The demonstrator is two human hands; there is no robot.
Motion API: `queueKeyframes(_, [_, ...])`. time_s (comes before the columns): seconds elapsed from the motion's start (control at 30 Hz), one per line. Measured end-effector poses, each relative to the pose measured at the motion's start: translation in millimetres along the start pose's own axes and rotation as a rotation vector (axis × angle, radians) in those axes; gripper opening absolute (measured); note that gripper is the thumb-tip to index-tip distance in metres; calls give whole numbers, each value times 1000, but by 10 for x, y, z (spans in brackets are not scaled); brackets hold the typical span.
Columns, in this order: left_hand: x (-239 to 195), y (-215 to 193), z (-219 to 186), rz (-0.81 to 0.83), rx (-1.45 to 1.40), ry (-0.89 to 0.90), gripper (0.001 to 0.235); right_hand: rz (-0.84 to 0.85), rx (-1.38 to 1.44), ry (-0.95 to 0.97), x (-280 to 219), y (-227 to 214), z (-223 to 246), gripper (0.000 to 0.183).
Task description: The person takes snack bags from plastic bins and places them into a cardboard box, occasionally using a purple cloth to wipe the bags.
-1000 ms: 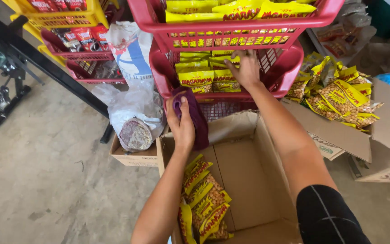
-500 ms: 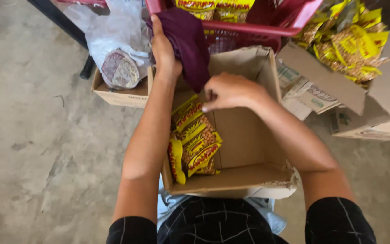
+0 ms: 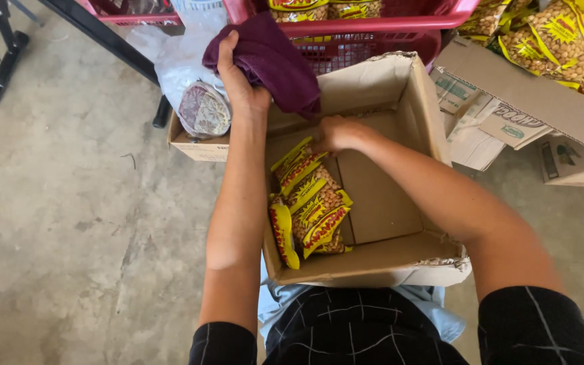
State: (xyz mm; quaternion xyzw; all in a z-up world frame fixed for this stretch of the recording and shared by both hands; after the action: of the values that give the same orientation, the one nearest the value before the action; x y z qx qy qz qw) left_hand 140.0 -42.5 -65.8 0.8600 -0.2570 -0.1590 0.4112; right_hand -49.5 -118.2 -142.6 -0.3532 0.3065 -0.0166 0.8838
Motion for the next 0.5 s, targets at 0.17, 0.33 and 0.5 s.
queueKeyframes(0.17, [-14, -12, 0, -32, 18, -55, 42, 23, 89, -135, -450, -211, 382, 33])
queueKeyframes(0.33, [-67, 3, -51, 27, -49, -65, 34, 89, 168, -344, -868, -519, 577, 24])
queueKeyframes(0.5, [-6, -61, -161, -243, -289, -2, 41, 85, 1150, -600, -1029, -932, 632, 18])
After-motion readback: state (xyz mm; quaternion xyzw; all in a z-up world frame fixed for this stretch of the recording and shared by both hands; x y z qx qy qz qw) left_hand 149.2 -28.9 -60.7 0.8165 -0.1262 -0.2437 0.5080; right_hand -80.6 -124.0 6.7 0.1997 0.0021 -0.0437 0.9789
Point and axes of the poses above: each hand's wrist, its own x-axis towards the middle knuckle, its own y-axis out of the palm, z = x × y, the point moved 5 cm from there along x, towards the middle knuckle, and after that the axes turned 13 degrees about x, right-handed, at the moved point
